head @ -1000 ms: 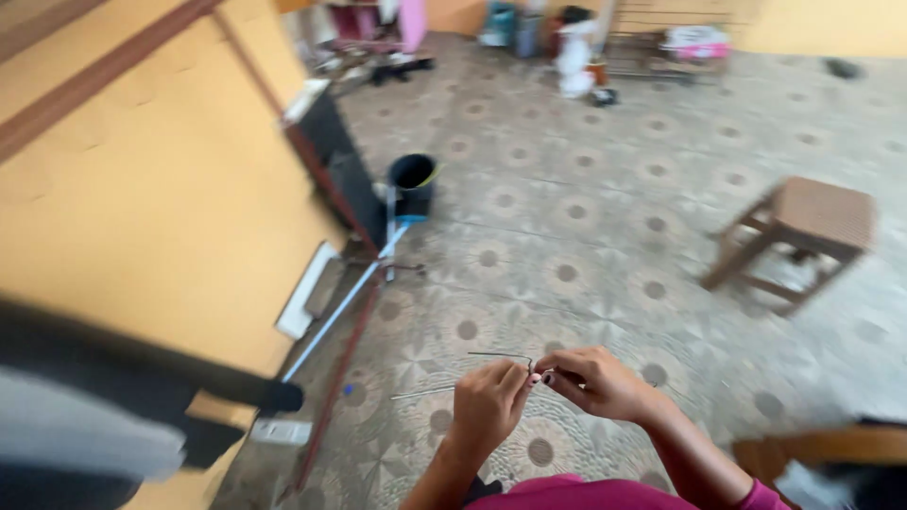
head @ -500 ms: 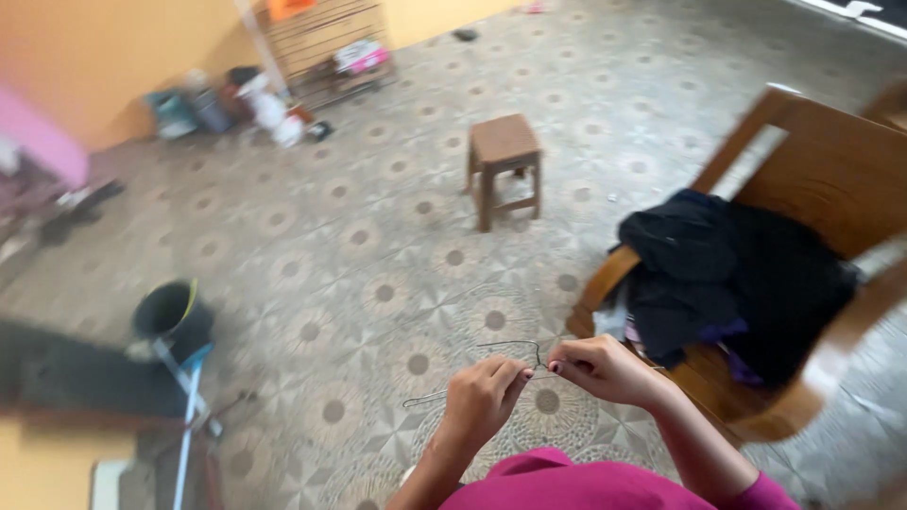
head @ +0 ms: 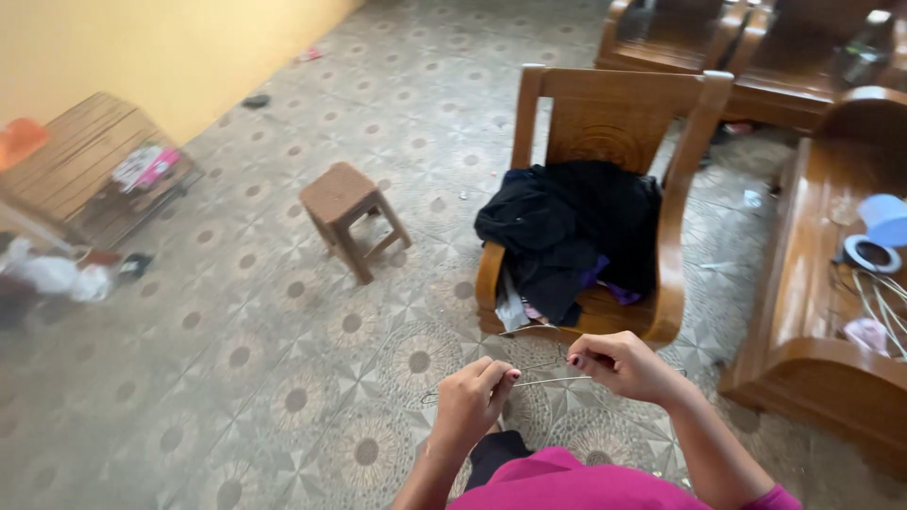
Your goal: The person repeatedly picks up garments from a wooden chair, places each on a hanger, and hangs the hanger on a metal drying rack. The person handles several dark-colored garments one at a time, adjusting them on the hangers before placing them on the rack.
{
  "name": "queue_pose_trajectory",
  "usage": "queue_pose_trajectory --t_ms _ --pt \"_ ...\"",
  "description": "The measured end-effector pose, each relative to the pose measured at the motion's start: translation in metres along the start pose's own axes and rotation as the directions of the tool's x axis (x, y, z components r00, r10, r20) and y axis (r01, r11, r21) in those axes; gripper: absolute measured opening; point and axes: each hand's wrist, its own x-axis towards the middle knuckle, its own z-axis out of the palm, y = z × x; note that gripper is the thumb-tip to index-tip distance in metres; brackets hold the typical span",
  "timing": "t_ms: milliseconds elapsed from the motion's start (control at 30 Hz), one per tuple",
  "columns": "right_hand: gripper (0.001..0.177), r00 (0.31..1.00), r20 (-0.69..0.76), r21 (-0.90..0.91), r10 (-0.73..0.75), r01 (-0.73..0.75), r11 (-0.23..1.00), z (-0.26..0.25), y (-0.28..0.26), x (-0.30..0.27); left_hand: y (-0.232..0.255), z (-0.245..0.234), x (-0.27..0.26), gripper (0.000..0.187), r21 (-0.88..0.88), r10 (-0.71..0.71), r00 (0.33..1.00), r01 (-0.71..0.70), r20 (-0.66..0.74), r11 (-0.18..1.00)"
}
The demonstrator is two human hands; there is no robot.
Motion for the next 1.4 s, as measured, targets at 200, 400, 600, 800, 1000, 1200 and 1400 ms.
queue_pose_trajectory --t_ms 200,400,600,800,1000,1200,1400 --pt "0.014 0.991 -0.099 -0.068 0.092 -0.099 0.993 -0.024 0.013 0.004 -0.037 0.025 0.045 0.016 -0.070 0.076 0.993 -0.070 0.088 0.995" --pt "0.010 0.969 -0.178 -0.070 0.172 -0.186 0.980 -0.046 0.039 0.033 -0.088 0.055 0.099 0.024 -0.117 0.104 0.977 -0.084 0.184 0.990" --pt "0.012 0.939 -0.264 -0.019 0.219 -0.232 0.973 -0.058 0.071 0.077 -0.141 0.073 0.153 0.028 -0.096 0.135 0.951 -0.112 0.277 0.989" --pt "0.014 0.923 -0.281 -0.021 0.263 -0.280 0.960 -0.064 0.084 0.123 -0.181 0.091 0.200 0.030 -0.147 0.149 0.939 -0.107 0.311 0.983" --pt "0.019 0.892 -0.386 0.014 0.236 -0.250 0.968 -0.049 0.094 0.160 -0.213 0.126 0.228 0.021 -0.198 0.250 0.922 -0.197 0.296 0.960" --pt "0.034 0.768 -0.240 0.072 0.593 -0.595 0.800 -0.037 0.114 0.184 -0.247 0.175 0.232 0.018 -0.151 0.244 0.897 -0.202 0.368 0.968" --pt "0.034 0.660 -0.193 0.178 0.726 -0.704 0.687 -0.044 0.142 0.196 -0.256 0.195 0.246 0.039 -0.115 0.004 0.843 0.068 0.537 0.991"
